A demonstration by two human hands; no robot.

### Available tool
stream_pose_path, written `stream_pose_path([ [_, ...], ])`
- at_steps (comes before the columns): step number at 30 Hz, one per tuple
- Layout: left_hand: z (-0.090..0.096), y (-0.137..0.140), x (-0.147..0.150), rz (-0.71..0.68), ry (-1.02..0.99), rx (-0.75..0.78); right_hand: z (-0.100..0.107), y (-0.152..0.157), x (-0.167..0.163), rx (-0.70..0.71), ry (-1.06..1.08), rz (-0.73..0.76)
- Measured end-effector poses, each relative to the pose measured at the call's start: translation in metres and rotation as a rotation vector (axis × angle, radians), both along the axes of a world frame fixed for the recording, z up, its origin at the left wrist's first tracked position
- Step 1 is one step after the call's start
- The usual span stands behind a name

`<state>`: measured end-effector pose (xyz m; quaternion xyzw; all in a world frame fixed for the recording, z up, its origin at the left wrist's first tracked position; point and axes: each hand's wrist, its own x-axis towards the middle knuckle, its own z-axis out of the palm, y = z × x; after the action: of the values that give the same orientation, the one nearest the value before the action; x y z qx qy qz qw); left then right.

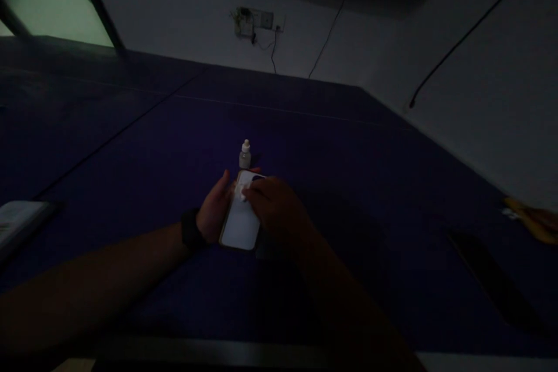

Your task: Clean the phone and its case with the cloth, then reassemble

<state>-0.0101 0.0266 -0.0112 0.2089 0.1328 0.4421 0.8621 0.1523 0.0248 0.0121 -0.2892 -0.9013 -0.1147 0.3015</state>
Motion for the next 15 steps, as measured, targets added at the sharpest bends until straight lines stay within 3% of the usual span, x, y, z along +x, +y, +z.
stream_pose_path([
  [2,-0.001,0.0,0.001,-0.026,0.008,0.011,0.0,0.001,0.001,0.017,0.066,-0.107],
  [4,-0.002,0.001,0.001,-0.032,0.017,0.003,-0.003,0.002,0.0,0.016,0.093,-0.12],
  [10,-0.004,0.004,0.003,0.015,0.056,0.002,-0.008,0.006,0.0,0.054,0.062,0.118],
  [15,-0.003,0.006,0.005,0.032,0.109,0.067,-0.019,0.015,-0.005,0.156,0.212,-0.042],
])
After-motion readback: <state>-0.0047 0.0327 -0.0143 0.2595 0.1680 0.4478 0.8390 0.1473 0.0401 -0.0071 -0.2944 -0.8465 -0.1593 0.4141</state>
